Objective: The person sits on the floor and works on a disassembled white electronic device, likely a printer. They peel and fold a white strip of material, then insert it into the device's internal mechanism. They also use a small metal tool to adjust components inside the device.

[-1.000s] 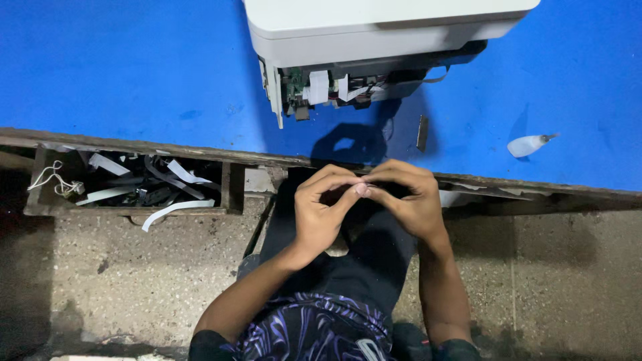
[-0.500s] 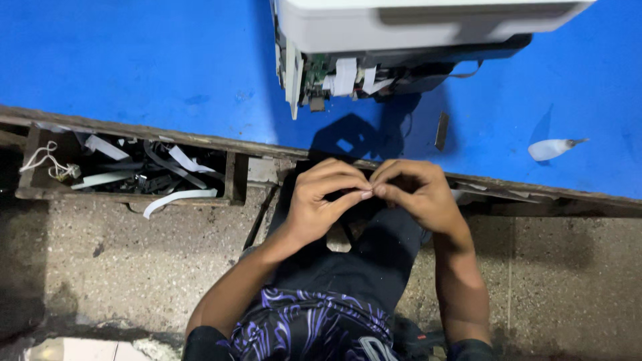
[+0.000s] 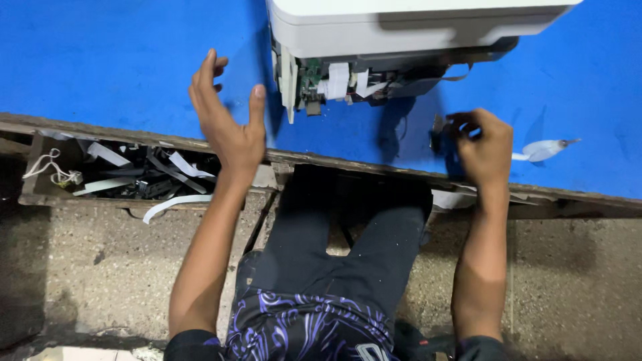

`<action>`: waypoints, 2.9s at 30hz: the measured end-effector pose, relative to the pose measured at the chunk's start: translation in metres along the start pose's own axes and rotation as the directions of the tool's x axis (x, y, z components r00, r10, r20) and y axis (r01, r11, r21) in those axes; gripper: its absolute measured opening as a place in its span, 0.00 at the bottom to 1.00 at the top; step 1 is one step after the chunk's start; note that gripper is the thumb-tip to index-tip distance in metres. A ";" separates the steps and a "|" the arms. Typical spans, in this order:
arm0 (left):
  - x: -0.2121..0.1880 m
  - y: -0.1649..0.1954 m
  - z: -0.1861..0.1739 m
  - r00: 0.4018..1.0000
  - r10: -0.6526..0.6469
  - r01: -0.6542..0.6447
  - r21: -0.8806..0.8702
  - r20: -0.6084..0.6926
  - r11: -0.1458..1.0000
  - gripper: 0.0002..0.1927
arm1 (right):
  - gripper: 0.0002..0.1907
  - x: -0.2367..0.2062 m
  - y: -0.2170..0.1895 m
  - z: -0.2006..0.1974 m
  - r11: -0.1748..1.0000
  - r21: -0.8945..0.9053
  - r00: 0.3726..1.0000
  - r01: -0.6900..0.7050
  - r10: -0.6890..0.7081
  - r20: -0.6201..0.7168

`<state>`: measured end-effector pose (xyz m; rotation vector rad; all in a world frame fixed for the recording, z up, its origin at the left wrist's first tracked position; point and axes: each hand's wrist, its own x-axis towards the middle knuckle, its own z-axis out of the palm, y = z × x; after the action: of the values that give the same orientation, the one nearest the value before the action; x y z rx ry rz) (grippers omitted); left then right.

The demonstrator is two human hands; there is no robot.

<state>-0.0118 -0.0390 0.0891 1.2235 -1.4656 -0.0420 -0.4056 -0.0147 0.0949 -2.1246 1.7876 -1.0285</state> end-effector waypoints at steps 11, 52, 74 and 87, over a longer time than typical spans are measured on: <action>0.021 0.025 -0.004 0.983 -0.122 0.089 0.228 0.138 0.970 0.33 | 0.14 0.040 -0.028 -0.011 0.983 -0.141 0.985 0.114 -0.130 -0.114; 0.212 0.141 0.010 0.115 -0.726 0.920 -0.349 0.678 -0.180 0.33 | 0.27 0.187 -0.168 -0.090 0.043 0.714 0.641 -0.698 0.483 0.597; 0.324 0.113 0.007 0.904 -0.174 0.383 -0.559 0.390 0.735 0.43 | 0.43 0.326 -0.185 -0.123 0.480 0.873 0.993 0.082 -0.119 -0.027; 0.392 0.072 0.071 0.874 -0.266 0.484 -0.767 0.406 0.421 0.44 | 0.41 0.385 -0.177 -0.087 0.181 0.983 0.988 -0.038 0.152 0.010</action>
<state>-0.0262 -0.3127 0.3873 0.6616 -1.0427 -1.1508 -0.3028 -0.2984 0.4047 -1.0503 0.6935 -1.6189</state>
